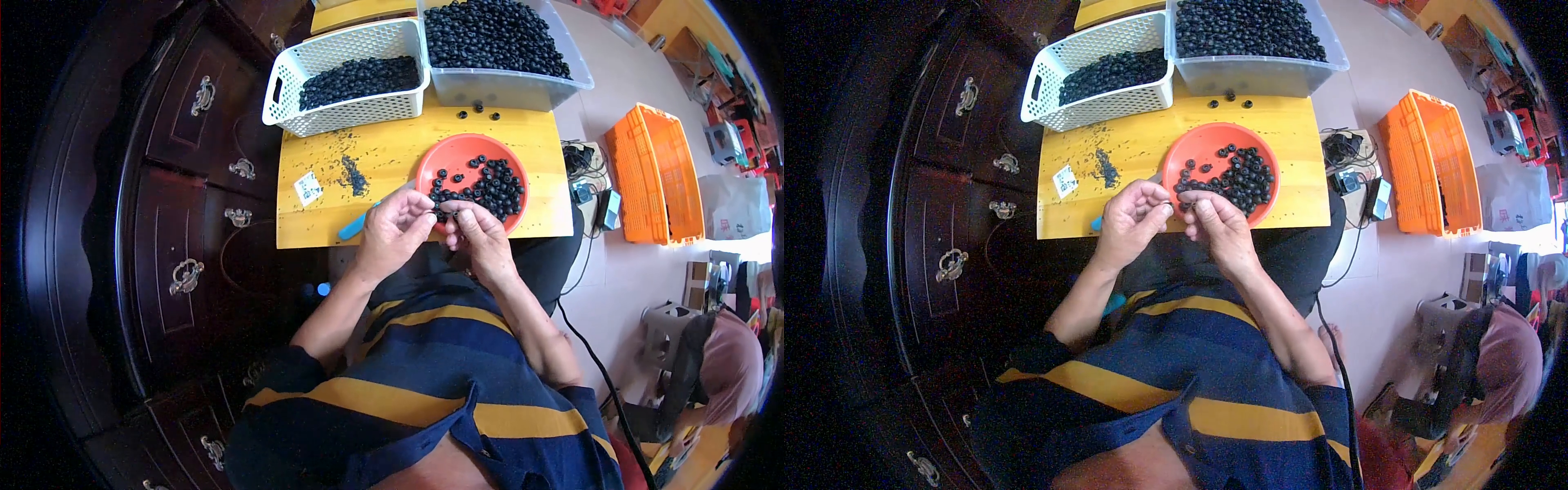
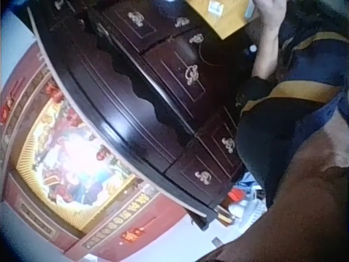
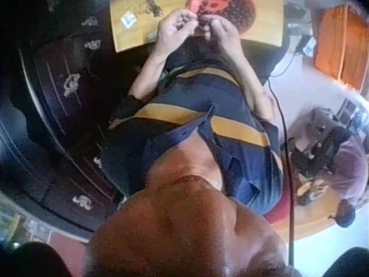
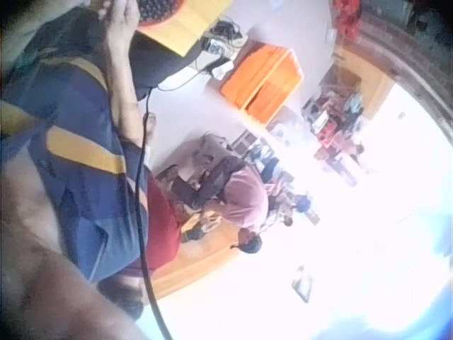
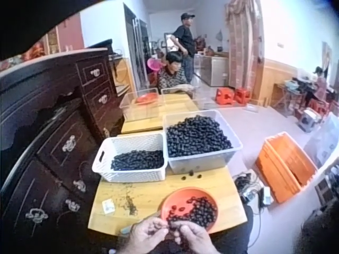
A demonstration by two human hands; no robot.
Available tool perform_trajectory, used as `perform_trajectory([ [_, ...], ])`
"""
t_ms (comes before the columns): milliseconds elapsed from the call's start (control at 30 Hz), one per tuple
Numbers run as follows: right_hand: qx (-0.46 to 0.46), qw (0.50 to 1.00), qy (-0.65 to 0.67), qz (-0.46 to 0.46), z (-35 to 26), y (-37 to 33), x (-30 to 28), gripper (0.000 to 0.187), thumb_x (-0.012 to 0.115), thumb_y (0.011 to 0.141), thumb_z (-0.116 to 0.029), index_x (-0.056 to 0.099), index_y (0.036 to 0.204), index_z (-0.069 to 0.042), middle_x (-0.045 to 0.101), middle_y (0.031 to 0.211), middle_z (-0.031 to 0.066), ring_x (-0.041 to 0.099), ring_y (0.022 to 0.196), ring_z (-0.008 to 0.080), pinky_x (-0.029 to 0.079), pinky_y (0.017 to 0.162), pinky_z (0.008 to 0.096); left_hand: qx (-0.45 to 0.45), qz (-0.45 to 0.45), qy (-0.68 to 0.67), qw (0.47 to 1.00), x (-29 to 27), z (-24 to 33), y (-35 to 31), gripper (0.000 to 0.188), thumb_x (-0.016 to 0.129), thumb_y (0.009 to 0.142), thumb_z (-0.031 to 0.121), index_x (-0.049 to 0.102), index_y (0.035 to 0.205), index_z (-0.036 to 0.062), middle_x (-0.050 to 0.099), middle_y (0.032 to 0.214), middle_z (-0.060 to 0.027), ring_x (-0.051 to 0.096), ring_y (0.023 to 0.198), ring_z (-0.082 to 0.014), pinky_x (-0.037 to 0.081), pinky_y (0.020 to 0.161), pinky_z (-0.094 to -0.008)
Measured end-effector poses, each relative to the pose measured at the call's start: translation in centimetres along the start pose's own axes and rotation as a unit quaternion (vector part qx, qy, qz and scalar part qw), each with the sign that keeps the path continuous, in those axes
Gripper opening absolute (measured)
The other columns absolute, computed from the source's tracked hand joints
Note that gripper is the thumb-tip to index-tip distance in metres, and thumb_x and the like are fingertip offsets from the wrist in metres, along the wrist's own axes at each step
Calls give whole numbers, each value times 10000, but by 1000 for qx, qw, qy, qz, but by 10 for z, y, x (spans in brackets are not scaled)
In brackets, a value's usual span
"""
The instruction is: The person sorts small black berries from a plate into sorting baskets and crates using a knife.
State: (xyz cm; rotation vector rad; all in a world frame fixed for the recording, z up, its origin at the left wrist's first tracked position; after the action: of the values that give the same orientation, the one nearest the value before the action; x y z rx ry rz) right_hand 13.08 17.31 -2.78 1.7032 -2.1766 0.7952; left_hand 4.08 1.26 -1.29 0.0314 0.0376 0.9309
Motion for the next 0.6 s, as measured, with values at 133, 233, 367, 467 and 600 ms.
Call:
perform_trajectory([
  [133,-1,1000,12,-21,-4,-3,1,303,493,1075,-248,612,1274,-54,613,929,-11,564,760,64,490,708,203,5,-21,-7,1000,1,4,1,148,650,948,20,636,1093,-4,678,939,-18,620,777,-48,535,677,-210],
  [233,-2,1000,-4,-29,-5,-5,1,286,465,1082,-221,593,1270,-48,619,964,15,567,793,91,484,736,234,-3,-30,-27,999,4,10,2,141,652,954,28,636,1090,-4,679,933,-22,623,779,-55,534,690,-209],
  [367,-10,999,23,-30,-5,-4,-1,211,515,1062,-235,582,1169,-65,624,958,25,571,787,96,488,730,239,-13,-29,-47,998,7,16,2,142,647,967,39,628,1099,-12,680,943,-33,641,806,-74,553,735,-222],
  [467,-5,998,42,-39,-4,-4,-3,188,546,1049,-239,580,1139,-78,631,933,20,582,789,95,493,727,241,-20,-45,-115,992,10,15,2,152,640,977,47,619,1112,-19,684,962,-48,669,860,-99,574,783,-245],
  [600,4,995,86,-54,-5,-4,-3,183,564,1041,-247,588,1135,-92,638,891,2,599,789,96,501,725,242,-26,-68,-145,987,14,18,2,127,627,978,27,610,1091,-27,692,946,-67,687,851,-123,581,774,-264],
])
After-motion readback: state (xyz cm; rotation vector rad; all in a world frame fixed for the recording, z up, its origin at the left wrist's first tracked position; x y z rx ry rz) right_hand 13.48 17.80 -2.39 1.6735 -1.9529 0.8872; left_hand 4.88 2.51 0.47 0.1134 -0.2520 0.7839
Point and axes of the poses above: each hand's wrist, its own y-axis towards the middle knuckle, its own x-axis out of the palm, z = x × y, the point moved 1 cm from there along y, towards the middle knuckle
